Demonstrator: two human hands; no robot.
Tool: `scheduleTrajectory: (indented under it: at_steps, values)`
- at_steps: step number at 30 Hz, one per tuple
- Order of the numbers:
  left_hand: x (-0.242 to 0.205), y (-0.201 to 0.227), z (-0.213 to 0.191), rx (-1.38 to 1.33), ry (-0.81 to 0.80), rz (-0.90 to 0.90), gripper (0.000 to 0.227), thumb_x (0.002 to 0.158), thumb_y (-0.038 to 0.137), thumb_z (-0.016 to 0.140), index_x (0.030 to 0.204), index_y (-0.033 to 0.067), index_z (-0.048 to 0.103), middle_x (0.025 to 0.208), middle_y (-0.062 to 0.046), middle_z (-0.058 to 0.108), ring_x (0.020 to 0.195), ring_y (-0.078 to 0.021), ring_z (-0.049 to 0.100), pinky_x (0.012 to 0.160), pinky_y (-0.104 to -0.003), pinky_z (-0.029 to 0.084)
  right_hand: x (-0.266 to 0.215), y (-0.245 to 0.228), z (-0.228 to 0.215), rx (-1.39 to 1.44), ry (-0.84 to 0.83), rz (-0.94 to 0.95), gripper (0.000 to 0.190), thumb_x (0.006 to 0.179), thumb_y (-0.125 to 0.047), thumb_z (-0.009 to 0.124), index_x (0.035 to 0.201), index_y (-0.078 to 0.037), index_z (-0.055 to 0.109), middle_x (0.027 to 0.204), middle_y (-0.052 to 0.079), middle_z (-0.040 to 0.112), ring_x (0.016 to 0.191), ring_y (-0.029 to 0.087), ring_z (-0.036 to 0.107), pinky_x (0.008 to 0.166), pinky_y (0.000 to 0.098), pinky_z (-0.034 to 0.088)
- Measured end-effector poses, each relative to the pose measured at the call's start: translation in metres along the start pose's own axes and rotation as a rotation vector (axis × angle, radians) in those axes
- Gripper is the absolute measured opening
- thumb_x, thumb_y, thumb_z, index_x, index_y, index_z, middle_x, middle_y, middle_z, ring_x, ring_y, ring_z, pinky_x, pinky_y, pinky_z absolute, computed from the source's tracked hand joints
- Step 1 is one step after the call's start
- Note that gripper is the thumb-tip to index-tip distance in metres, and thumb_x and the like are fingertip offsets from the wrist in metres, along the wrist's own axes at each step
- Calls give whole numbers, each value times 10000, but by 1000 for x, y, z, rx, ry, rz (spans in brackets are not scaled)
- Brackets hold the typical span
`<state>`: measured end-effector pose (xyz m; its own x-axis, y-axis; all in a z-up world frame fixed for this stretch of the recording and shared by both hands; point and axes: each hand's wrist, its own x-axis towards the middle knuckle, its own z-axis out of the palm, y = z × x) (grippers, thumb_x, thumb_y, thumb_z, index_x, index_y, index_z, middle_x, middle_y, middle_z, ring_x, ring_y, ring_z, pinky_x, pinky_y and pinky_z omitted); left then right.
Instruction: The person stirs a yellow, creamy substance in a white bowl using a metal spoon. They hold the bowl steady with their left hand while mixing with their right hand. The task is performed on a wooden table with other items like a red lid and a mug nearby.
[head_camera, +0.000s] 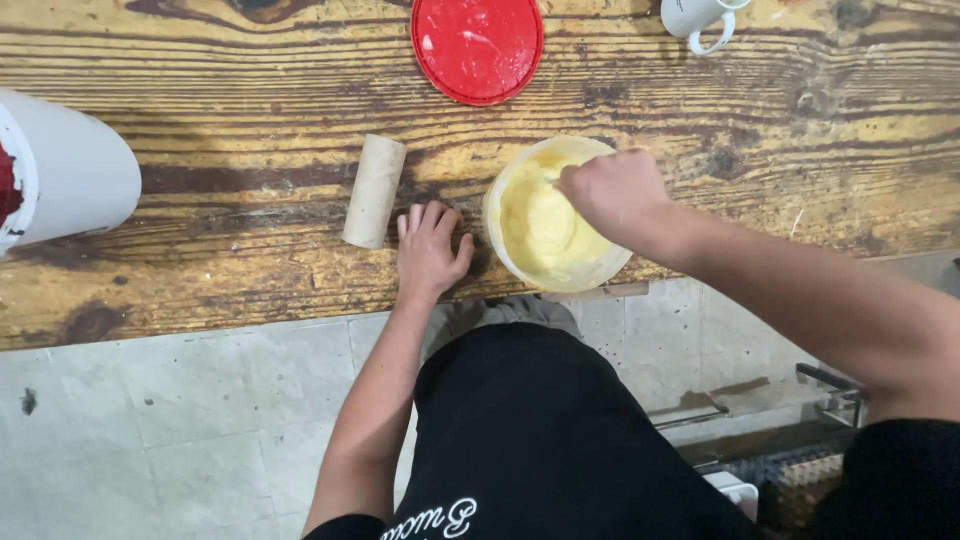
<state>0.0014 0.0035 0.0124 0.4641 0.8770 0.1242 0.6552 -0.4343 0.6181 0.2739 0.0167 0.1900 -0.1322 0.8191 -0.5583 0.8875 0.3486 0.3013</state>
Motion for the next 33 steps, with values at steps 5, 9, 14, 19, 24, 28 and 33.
scheduleTrajectory:
  at_steps: [5, 9, 14, 19, 24, 28, 33]
  values:
    - [-1, -1, 2, -18, -2, -15, 234, 803, 394, 651, 919, 202, 585, 984, -8, 519, 1034, -272, 517, 850, -427, 391, -19, -8, 10, 90, -219, -92, 359, 1007, -362, 504, 755, -229, 720, 733, 78, 750, 777, 334, 773, 679, 528, 601]
    - [0, -3, 3, -1, 0, 0, 246, 800, 414, 648, 921, 209, 585, 982, -5, 520, 1032, -263, 519, 857, -427, 392, -18, 0, -19, -23, 157, -60, 236, 979, -203, 537, 830, -262, 710, 699, -8, 713, 708, 253, 766, 614, 459, 595]
    - [1, -3, 3, 0, 28, 25, 257, 801, 392, 653, 957, 196, 598, 985, -13, 517, 1023, -266, 518, 846, -429, 394, -32, 2, -36, 155, -250, -39, 407, 1018, -438, 481, 774, -239, 740, 763, 75, 761, 828, 335, 784, 695, 534, 601]
    - [1, -1, -5, 30, 4, 11, 247, 797, 410, 659, 944, 218, 609, 990, 0, 532, 1021, -264, 523, 843, -436, 405, -30, -6, -55, 301, -100, -21, 347, 1040, -336, 491, 819, -199, 720, 745, 101, 733, 805, 372, 767, 683, 520, 598]
    - [0, -3, 6, 41, -22, 45, 235, 818, 418, 649, 928, 217, 597, 1002, -10, 522, 1026, -275, 509, 839, -449, 398, -30, 8, 6, 225, -123, -54, 443, 1029, -432, 475, 720, -198, 689, 719, 82, 735, 756, 346, 769, 661, 518, 604]
    - [-1, -1, 4, 47, -2, 29, 241, 790, 399, 676, 930, 216, 607, 1002, 3, 535, 1041, -265, 519, 850, -437, 399, -38, -5, -24, 248, -45, -36, 319, 1001, -325, 494, 843, -194, 738, 775, 116, 750, 785, 370, 766, 665, 522, 606]
    - [-1, -1, 6, 49, -23, 9, 234, 785, 395, 682, 907, 215, 597, 995, 9, 534, 1051, -257, 518, 866, -433, 395, -45, 7, -12, 134, -128, -49, 301, 1004, -253, 494, 799, -243, 714, 781, 73, 757, 785, 315, 779, 654, 481, 612]
